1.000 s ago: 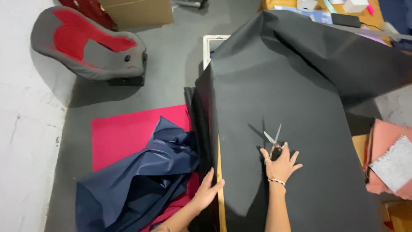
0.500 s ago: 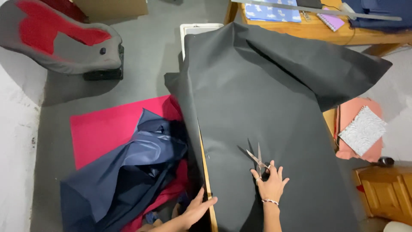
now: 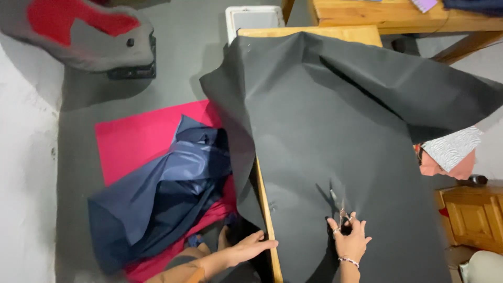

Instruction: The person cuts a large piece of black fabric using scissors on a wooden table. After cutting, they write on a notebook with a pencil and then unfold the cut fabric on the table.

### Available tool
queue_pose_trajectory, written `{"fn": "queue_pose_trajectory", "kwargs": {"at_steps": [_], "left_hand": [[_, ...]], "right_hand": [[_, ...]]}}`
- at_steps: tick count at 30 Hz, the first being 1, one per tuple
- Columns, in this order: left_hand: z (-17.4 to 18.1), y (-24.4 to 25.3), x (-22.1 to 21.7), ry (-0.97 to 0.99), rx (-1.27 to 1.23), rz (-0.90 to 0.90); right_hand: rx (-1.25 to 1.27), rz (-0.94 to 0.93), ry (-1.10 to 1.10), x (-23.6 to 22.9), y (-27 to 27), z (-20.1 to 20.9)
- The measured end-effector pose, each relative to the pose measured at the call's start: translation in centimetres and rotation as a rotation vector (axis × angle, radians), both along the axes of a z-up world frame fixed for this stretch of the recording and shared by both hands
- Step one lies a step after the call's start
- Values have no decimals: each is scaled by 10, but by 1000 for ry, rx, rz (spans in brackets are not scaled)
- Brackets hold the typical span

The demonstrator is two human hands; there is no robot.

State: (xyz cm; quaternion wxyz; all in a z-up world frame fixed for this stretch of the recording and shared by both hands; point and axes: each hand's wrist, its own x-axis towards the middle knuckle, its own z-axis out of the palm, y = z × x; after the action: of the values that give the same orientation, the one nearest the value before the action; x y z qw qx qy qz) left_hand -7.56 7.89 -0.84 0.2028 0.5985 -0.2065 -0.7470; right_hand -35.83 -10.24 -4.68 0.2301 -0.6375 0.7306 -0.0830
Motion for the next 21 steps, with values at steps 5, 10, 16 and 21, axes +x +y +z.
{"fn": "queue_pose_trajectory", "kwargs": {"at_steps": [5, 10, 16, 21], "left_hand": [[-16, 0, -3, -190, 117, 57], [-82, -1, -17, -289, 178, 229], [-130, 8, -26, -360, -96, -11], [-112, 5, -3, -464, -57, -258]], "right_hand": [[19, -64, -20, 14, 4, 13], [79, -48, 132, 14, 14, 22], [99, -64, 316, -18, 36, 8], [151, -164, 328, -21, 38, 17]]}}
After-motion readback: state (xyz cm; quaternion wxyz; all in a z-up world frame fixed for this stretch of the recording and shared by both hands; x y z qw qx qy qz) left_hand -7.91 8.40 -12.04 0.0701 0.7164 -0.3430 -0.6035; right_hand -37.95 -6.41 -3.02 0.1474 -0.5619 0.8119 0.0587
